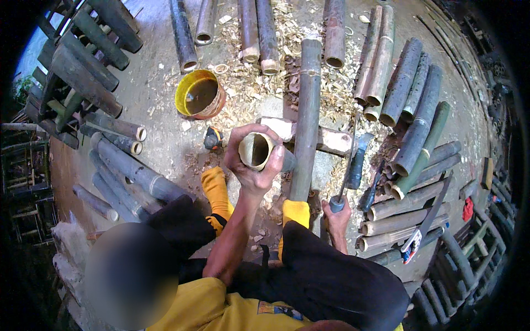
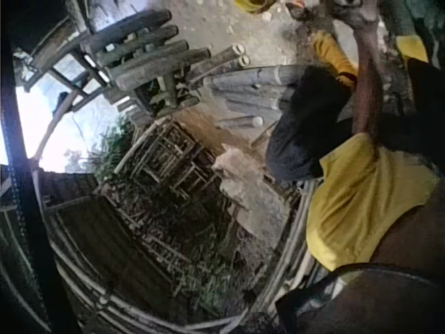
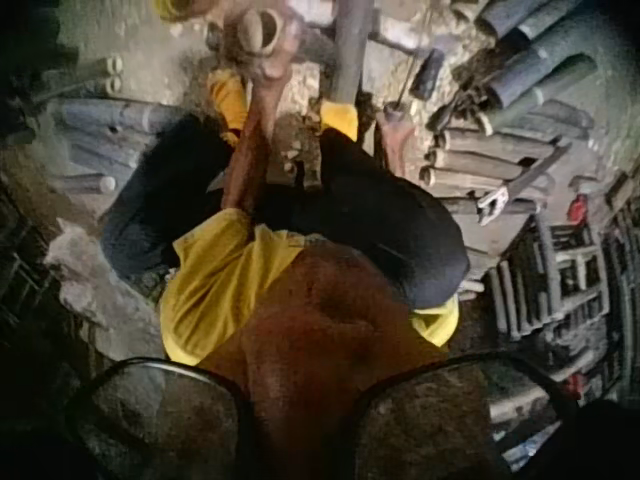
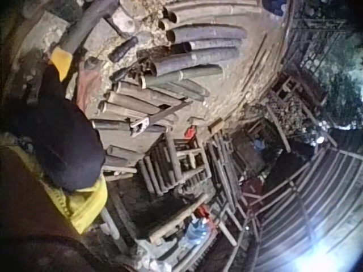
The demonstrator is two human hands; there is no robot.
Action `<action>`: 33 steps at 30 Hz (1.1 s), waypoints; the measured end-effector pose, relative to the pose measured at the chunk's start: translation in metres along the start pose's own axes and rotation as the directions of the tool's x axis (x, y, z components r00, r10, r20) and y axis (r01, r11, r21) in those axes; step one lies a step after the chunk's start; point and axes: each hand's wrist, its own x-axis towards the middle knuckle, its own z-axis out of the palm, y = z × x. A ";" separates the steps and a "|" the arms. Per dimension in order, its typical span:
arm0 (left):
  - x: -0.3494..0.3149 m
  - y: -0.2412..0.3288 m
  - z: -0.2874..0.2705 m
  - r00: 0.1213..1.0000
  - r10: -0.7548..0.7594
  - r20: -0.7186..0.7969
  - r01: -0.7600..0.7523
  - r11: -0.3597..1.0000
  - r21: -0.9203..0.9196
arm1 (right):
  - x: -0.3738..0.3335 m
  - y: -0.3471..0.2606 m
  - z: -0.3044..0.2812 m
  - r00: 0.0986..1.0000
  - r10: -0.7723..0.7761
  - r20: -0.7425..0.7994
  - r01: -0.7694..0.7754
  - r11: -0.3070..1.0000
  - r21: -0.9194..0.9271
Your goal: The person measures a bamboo pole with a tape measure, cuts a notch into it using a machete, and carves a hole into a pole using a small tool by hand.
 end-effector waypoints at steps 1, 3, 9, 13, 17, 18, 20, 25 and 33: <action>0.000 -0.001 -0.002 1.000 0.001 -0.002 -0.001 1.000 0.003 | 0.000 0.000 0.002 0.999 -0.028 -0.014 0.028 1.000 0.007; 0.001 0.002 -0.009 1.000 -0.003 -0.012 0.003 1.000 0.021 | -0.004 -0.001 0.007 0.996 -0.081 -0.035 0.082 0.996 0.025; 0.012 0.006 -0.016 0.999 0.040 -0.022 -0.039 0.998 0.051 | -0.008 -0.009 0.006 1.000 0.008 -0.004 -0.008 1.000 0.012; 0.018 0.000 0.006 0.997 0.064 -0.038 -0.066 0.996 -0.055 | -0.004 -0.004 -0.003 0.984 -0.141 -0.113 0.141 0.990 -0.008; 0.026 0.008 -0.009 0.993 0.112 0.025 -0.111 0.993 -0.033 | -0.002 -0.019 0.003 0.999 -0.024 -0.036 0.024 1.000 -0.011; 0.027 0.005 -0.003 0.992 0.116 0.052 -0.113 0.992 -0.049 | 0.000 -0.015 0.001 0.997 -0.056 -0.053 0.055 0.998 -0.028; 0.024 0.005 0.012 0.994 0.080 0.077 -0.072 0.992 -0.105 | -0.004 -0.009 -0.003 0.996 -0.055 -0.066 0.054 0.998 -0.018; 0.024 -0.004 0.031 0.975 0.080 0.209 -0.080 0.997 -0.009 | -0.010 0.002 -0.008 0.998 0.018 -0.055 -0.015 0.999 0.047; 0.006 -0.017 0.035 0.993 0.011 0.115 -0.017 0.999 0.047 | -0.008 0.009 -0.009 0.995 0.057 -0.076 -0.056 0.998 0.017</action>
